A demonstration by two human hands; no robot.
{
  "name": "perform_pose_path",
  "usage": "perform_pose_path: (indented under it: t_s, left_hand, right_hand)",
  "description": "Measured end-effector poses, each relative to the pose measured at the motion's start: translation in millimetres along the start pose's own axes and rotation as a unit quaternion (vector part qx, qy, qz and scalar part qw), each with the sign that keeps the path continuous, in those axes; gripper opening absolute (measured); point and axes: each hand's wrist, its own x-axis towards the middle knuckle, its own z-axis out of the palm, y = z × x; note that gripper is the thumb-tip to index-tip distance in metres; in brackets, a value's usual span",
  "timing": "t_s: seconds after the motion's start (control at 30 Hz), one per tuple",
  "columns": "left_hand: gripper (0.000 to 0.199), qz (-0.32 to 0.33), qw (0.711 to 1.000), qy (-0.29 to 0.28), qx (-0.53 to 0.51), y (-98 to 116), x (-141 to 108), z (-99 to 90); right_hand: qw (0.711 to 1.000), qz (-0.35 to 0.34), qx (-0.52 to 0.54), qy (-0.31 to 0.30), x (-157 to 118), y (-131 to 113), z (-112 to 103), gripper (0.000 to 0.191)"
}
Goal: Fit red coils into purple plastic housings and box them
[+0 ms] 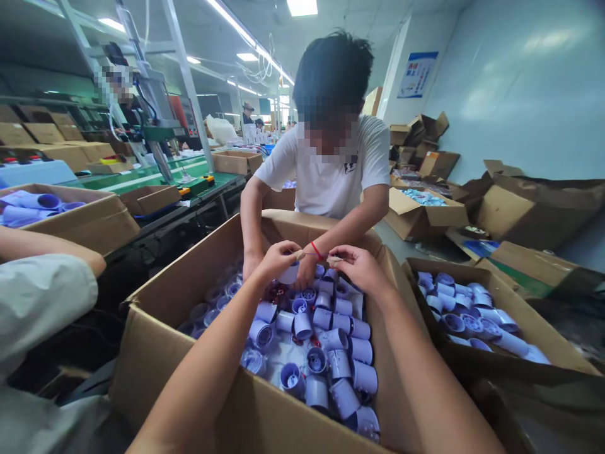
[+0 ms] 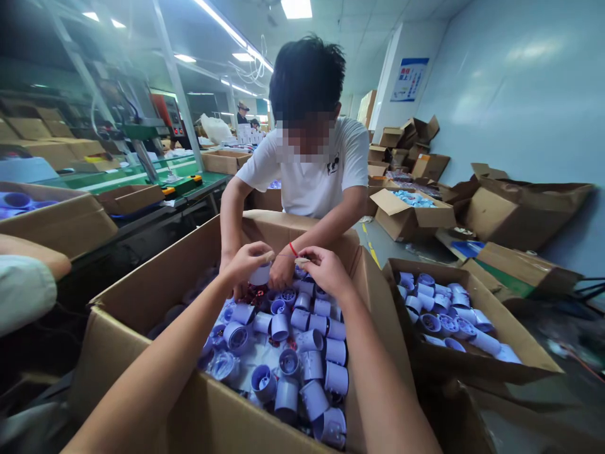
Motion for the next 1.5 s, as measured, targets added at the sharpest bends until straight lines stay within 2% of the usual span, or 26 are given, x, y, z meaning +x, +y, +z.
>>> perform_pose_path:
  t_s: [0.17, 0.3, 0.37, 0.47, 0.57, 0.63, 0.7, 0.77, 0.83, 0.87, 0.93, 1.07, 1.1, 1.23, 1.3, 1.4, 1.5]
  left_hand:
    - [0.022, -0.018, 1.0, -0.009, -0.004, 3.0, -1.7, -0.9]
    - [0.029, -0.024, 0.997, -0.041, -0.056, 2.9, -1.9, -2.8]
    - [0.035, -0.022, 0.996, -0.014, -0.091, 2.5, -1.0, -2.8]
    - [0.044, -0.027, 0.988, 0.063, -0.141, 5.2, -2.0, 7.0]
    - [0.051, -0.047, 0.976, 0.075, -0.198, 13.0, -10.5, 31.4]
    - [0.056, -0.059, 0.972, 0.041, -0.225, 19.2, -19.8, 47.8]
    - [0.056, -0.066, 0.971, -0.022, -0.228, 24.9, -28.9, 55.9]
    - [0.055, -0.066, 0.97, -0.112, -0.205, 29.4, -34.7, 53.7]
    - [0.068, -0.049, 0.965, -0.19, -0.174, 32.2, -36.5, 45.7]
    - [0.075, -0.034, 0.964, -0.209, -0.163, 33.1, -36.4, 42.0]
    - [0.08, -0.004, 0.966, -0.204, -0.16, 34.0, -35.8, 38.4]
    - [0.081, 0.007, 0.964, -0.137, -0.227, 35.4, -36.7, 45.2]
    - [0.082, 0.004, 0.96, -0.143, -0.239, 36.0, -37.4, 47.2]
    - [0.08, 0.012, 0.945, -0.229, -0.231, 38.8, -39.1, 46.0]
    - [0.077, 0.051, 0.959, -0.209, -0.186, 38.5, -37.2, 40.0]
    - [0.063, 0.128, 0.987, -0.081, -0.05, 34.5, -29.1, 28.1]
    - [0.054, 0.148, 0.987, 0.026, 0.058, 28.2, -17.7, 16.1]
  right_hand:
    - [0.999, -0.02, -0.019, 0.026, 0.2, -0.5, -1.9, 0.021]
    - [0.999, -0.023, -0.01, 0.028, -2.3, -5.6, -4.3, 0.022]
    - [0.999, -0.02, 0.017, 0.043, -1.3, -7.2, -2.1, 0.026]
    - [0.988, -0.022, 0.1, 0.119, 2.3, -5.7, 10.7, 0.035]
    - [0.957, -0.02, 0.201, 0.206, 2.7, -1.1, 32.3, 0.04]
    - [0.942, -0.006, 0.238, 0.237, 0.5, 2.1, 45.0, 0.041]
    - [0.94, 0.004, 0.234, 0.25, -1.9, 4.5, 51.7, 0.041]
    - [0.941, 0.01, 0.21, 0.265, -2.9, 5.9, 52.0, 0.04]
    - [0.94, 0.014, 0.193, 0.282, -2.2, 5.6, 48.3, 0.039]
    - [0.938, 0.013, 0.189, 0.289, -1.3, 4.7, 46.3, 0.039]
    - [0.937, -0.003, 0.183, 0.297, 0.1, 0.9, 44.0, 0.038]
    - [0.931, -0.056, 0.177, 0.315, -4.3, -11.2, 47.5, 0.039]
    - [0.931, -0.07, 0.172, 0.316, -7.3, -14.2, 49.1, 0.038]
    - [0.937, -0.149, 0.107, 0.297, -20.2, -23.8, 52.5, 0.03]
    - [0.937, -0.191, 0.072, 0.283, -24.1, -28.2, 51.6, 0.025]
    - [0.931, -0.236, 0.032, 0.277, -27.3, -35.1, 47.3, 0.02]
    - [0.927, -0.264, 0.009, 0.265, -31.2, -40.2, 42.1, 0.02]
